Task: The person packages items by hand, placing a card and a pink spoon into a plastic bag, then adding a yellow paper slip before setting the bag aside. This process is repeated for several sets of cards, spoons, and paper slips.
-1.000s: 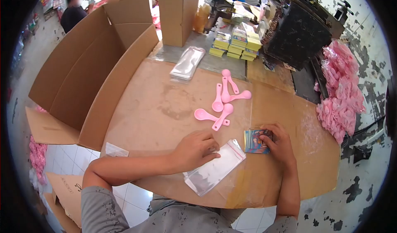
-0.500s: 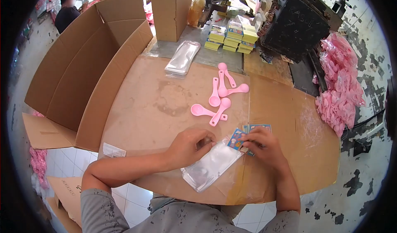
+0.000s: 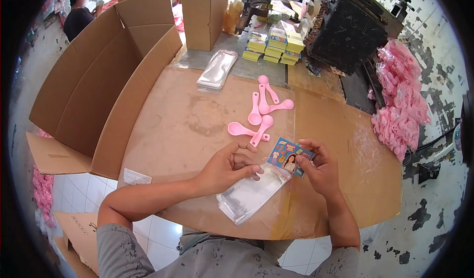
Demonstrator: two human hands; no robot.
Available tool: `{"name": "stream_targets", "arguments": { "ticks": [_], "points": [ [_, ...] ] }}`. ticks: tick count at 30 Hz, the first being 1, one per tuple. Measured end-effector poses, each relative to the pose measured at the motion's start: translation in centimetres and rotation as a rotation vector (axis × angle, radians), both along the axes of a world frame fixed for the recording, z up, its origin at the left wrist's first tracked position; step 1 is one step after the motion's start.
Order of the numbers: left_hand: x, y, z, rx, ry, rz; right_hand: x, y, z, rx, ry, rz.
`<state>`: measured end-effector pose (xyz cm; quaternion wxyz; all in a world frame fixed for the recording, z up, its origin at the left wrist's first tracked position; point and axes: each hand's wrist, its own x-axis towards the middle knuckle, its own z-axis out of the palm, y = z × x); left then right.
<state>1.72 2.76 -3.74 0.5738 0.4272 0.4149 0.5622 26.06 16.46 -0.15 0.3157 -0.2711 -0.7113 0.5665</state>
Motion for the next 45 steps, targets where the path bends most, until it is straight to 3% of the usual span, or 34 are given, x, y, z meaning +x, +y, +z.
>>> {"name": "stream_targets", "arguments": {
  "ticks": [2,5,8,11,19,23,26,29,32,34,36,38,41,44,45],
  "points": [
    [0.0,-0.1,0.1,-0.011,0.007,0.007,-0.1,0.1,0.0,0.038,-0.01,0.024],
    [-0.2,-0.4,0.2,-0.018,0.024,0.015,-0.2,0.7,1.1,0.333,-0.193,0.202],
    [-0.1,-0.5,0.1,0.009,0.043,0.003,-1.5,-0.1,2.6,0.495,-0.268,0.203],
    [-0.2,-0.5,-0.5,0.055,0.1,0.014,-2.3,-0.2,2.4,0.397,-0.199,0.174],
    [-0.2,-0.7,0.3,0.063,0.041,0.033,-3.4,1.8,4.3,0.51,-0.227,0.379],
    [-0.1,-0.7,-0.2,0.111,0.179,0.021,-4.5,0.3,4.4,0.524,-0.299,0.409],
    [-0.1,-1.0,0.4,0.076,0.267,-0.007,-5.5,-1.2,3.7,0.238,-0.242,0.18],
    [-0.3,-0.8,0.2,0.073,0.257,0.015,-5.5,-0.4,1.7,0.157,-0.255,0.108],
    [-0.5,-0.3,-0.8,0.097,0.176,0.062,-6.1,0.7,0.5,0.402,-0.146,0.37],
    [-0.6,-0.2,-0.6,0.054,0.074,0.086,-6.6,1.1,0.8,0.184,-0.115,0.36],
    [-0.9,-0.2,0.2,0.042,0.044,0.078,-7.4,1.7,1.0,0.318,-0.166,0.333],
    [-1.0,-0.2,0.3,0.066,0.029,0.089,-8.4,2.9,0.3,0.81,-0.292,0.279],
    [-1.2,0.0,-0.1,0.108,0.026,0.102,-9.0,3.2,-1.4,1.092,-0.31,0.364],
    [-1.3,-0.1,0.3,0.073,0.002,0.074,-9.0,3.0,-0.4,1.024,-0.134,0.24],
    [-1.2,-0.1,0.4,0.071,-0.006,0.078,-8.9,3.0,-0.1,0.852,-0.076,0.146]
  ]
}}
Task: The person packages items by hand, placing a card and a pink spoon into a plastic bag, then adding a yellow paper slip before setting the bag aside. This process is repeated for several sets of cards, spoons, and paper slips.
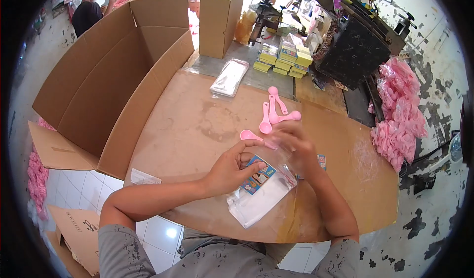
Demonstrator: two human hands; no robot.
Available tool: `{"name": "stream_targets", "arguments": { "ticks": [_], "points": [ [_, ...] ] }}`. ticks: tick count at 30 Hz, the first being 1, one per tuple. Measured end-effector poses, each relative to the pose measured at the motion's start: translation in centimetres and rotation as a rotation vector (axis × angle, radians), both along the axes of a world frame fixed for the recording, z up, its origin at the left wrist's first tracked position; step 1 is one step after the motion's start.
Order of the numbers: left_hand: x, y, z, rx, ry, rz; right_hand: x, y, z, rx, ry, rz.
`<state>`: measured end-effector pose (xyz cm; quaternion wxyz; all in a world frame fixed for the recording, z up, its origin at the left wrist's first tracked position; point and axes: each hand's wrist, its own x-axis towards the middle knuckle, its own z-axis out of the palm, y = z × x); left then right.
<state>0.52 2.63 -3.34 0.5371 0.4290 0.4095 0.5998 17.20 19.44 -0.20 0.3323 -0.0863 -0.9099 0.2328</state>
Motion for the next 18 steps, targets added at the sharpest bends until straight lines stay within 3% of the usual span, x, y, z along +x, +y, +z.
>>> {"name": "stream_targets", "arguments": {
  "ticks": [2,5,11,16,18],
  "points": [
    [0.0,-0.2,0.3,-0.026,0.016,-0.002,0.6,-0.3,0.7,-0.354,0.153,-0.141],
    [-0.2,-0.3,0.4,-0.066,0.068,-0.027,1.3,-1.2,3.3,-0.682,0.3,-0.039],
    [0.4,-0.2,0.0,0.015,0.075,-0.037,1.2,-2.2,2.7,-0.731,0.196,-0.002],
    [1.0,-0.3,0.1,0.087,0.043,0.029,0.7,-3.4,2.2,-0.736,0.263,-0.007],
    [0.2,-0.5,1.0,-0.059,0.243,-0.001,1.0,-3.7,1.3,-0.778,0.251,-0.009]
  ]
}}
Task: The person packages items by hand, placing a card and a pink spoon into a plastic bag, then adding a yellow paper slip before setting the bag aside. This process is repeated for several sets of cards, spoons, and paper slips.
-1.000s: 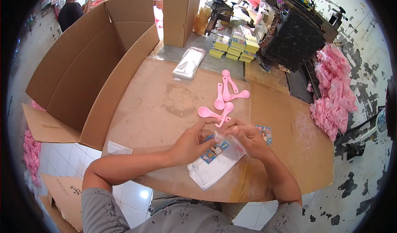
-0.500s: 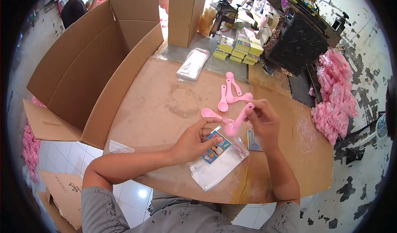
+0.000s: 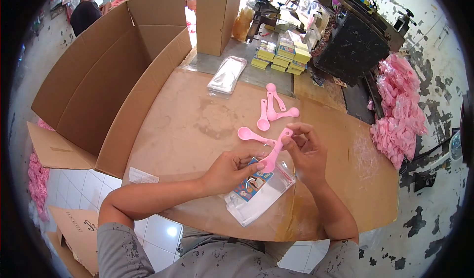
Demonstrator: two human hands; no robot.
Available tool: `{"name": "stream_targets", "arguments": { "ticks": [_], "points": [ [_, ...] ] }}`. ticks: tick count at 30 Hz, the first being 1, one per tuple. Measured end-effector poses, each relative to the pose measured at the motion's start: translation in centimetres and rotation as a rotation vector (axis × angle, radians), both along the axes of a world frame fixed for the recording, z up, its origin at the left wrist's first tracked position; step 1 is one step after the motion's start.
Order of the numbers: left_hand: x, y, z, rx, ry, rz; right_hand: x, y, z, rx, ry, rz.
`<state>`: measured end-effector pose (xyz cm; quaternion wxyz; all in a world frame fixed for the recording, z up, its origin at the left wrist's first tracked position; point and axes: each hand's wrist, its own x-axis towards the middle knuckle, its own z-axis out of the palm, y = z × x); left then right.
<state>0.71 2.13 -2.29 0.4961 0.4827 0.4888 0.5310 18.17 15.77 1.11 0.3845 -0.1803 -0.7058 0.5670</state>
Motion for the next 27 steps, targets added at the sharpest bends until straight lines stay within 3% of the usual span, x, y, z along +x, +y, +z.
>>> {"name": "stream_targets", "arguments": {
  "ticks": [2,4,5,8,11,14,16,19,22,27],
  "points": [
    [-0.2,0.1,-0.2,0.02,0.014,-0.016,0.4,-0.4,-0.8,-0.086,-0.046,0.046],
    [0.1,0.7,-1.3,0.209,-0.158,-0.023,1.1,0.0,-0.1,0.234,-0.255,0.178],
    [0.0,0.5,-1.3,0.143,-0.151,-0.03,1.5,0.3,0.4,0.393,-0.359,0.246],
    [-0.4,0.1,-0.3,-0.001,-0.168,-0.074,1.9,1.1,2.2,-0.034,-0.265,0.189],
    [-0.7,0.2,0.2,-0.002,-0.252,-0.173,1.1,0.6,4.2,0.293,-0.206,0.254],
    [-1.0,0.2,0.3,0.045,-0.35,-0.264,1.1,1.0,6.2,0.581,-0.294,0.532],
    [-0.9,0.3,0.8,0.108,-0.443,-0.25,1.0,0.5,9.5,0.765,-0.25,0.407],
    [-1.5,0.1,1.3,0.408,0.185,-0.029,1.3,-1.1,11.8,0.977,-0.366,0.268],
    [-1.6,-0.3,2.2,0.58,0.28,-0.097,1.4,-2.1,11.7,0.989,-0.455,0.105],
    [-0.3,-1.0,2.2,0.47,0.234,0.035,0.4,-3.2,10.9,0.709,-0.411,0.111]
  ]
}}
